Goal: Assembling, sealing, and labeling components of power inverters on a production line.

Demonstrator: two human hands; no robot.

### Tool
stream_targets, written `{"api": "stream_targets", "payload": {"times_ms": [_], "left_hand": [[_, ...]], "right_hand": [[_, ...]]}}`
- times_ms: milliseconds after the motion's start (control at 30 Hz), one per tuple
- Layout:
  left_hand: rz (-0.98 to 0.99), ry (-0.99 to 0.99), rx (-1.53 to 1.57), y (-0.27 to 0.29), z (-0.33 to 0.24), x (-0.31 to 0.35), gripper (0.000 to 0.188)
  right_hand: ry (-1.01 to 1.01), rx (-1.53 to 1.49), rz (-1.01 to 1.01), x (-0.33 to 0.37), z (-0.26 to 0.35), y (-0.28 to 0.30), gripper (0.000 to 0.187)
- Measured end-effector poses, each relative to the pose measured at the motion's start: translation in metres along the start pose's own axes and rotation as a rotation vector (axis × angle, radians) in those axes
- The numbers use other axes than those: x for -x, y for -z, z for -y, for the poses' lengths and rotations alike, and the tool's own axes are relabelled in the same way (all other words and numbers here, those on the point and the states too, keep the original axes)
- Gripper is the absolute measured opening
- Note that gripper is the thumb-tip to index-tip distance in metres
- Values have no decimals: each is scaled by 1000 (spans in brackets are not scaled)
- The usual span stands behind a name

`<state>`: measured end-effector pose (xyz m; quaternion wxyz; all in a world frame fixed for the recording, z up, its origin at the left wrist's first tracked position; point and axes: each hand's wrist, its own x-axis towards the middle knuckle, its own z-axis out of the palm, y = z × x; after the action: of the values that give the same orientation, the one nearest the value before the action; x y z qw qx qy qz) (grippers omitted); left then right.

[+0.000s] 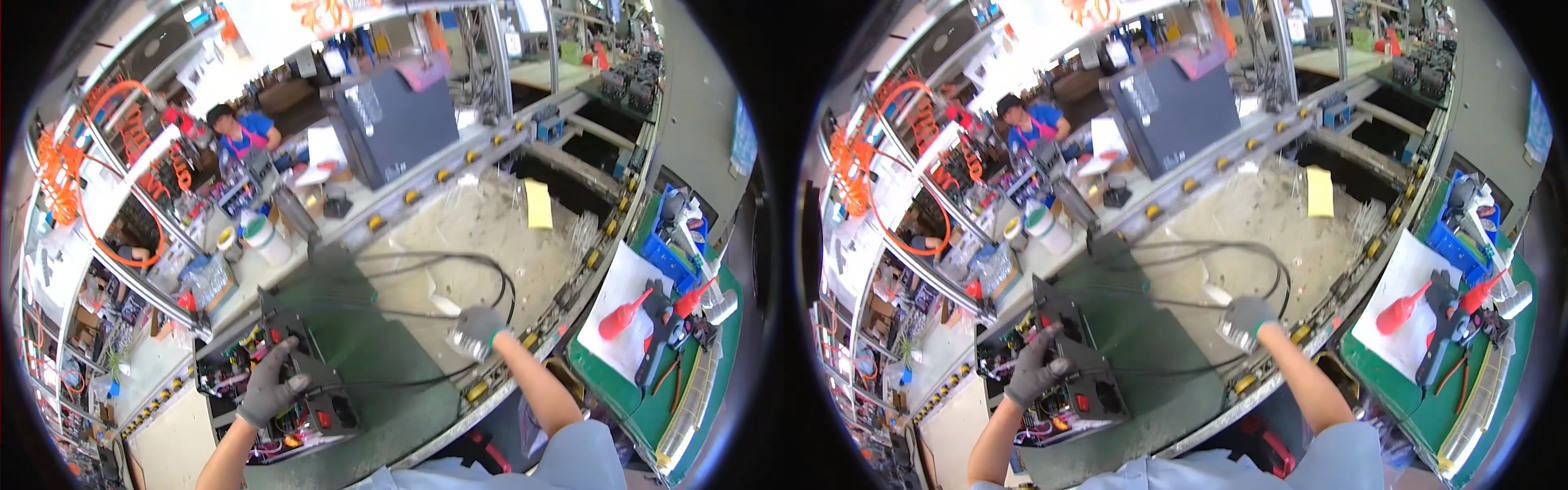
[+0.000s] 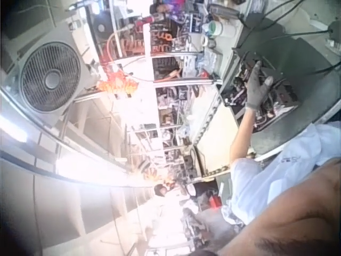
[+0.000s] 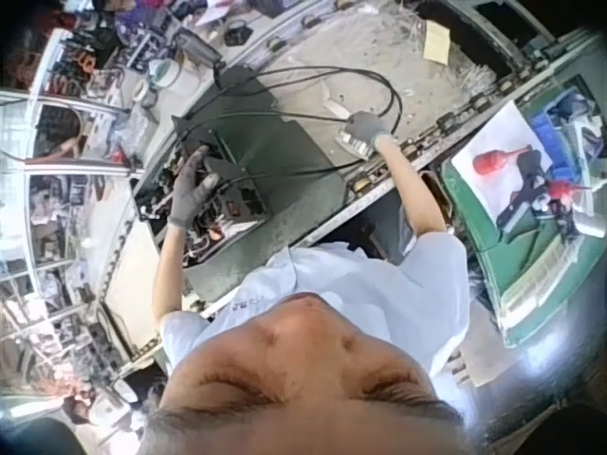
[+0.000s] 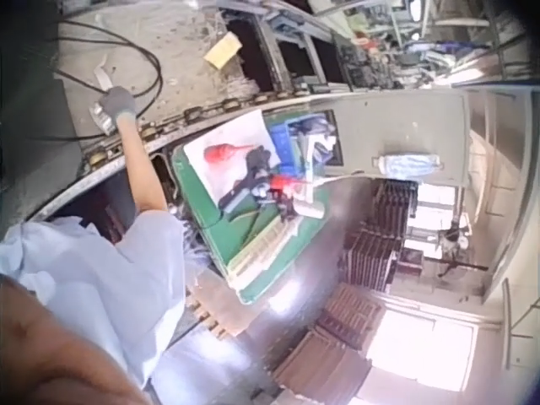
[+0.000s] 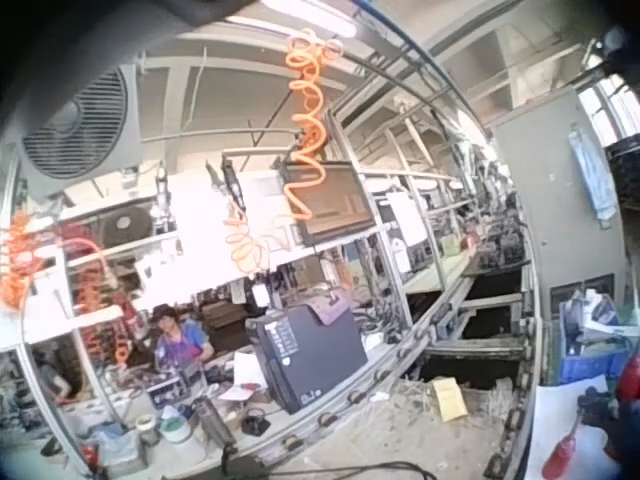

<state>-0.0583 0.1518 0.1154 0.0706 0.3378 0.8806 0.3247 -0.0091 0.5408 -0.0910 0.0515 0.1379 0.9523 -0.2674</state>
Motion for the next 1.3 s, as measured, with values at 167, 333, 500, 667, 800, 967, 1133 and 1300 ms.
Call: {"api": "stream_targets", "payload": {"times_ms": [167,333,500,667,800,967,1133,1300], "left_hand": [[-6,6,-106,-8,-2,-3,73],[-35,72,-163,-9,-1,-1,61],[-65,91,-127,-16,3,-9,55],[-128,119,-122,-19,16,-13,54],[-75,215,62,-21,8,-18,41],[-116,307,52,-26,4,-16,40],[-127,305,100,-31,7,-11,39],[-212,305,81,-29,9,-5,40]], "right_hand": [[230,-171,61,-4,35,-52,39],[248,-434,-79,-45,68,-66,40],[367,-128,-17,-57,56,-76,34],[375,-80,47,-26,73,-20,34],[378,-52,2,-29,79,-27,29],[326,-58,-4,-26,80,-31,28],[328,-85,33,-35,72,-51,30],[501,76,120,-60,69,-94,36]]}}
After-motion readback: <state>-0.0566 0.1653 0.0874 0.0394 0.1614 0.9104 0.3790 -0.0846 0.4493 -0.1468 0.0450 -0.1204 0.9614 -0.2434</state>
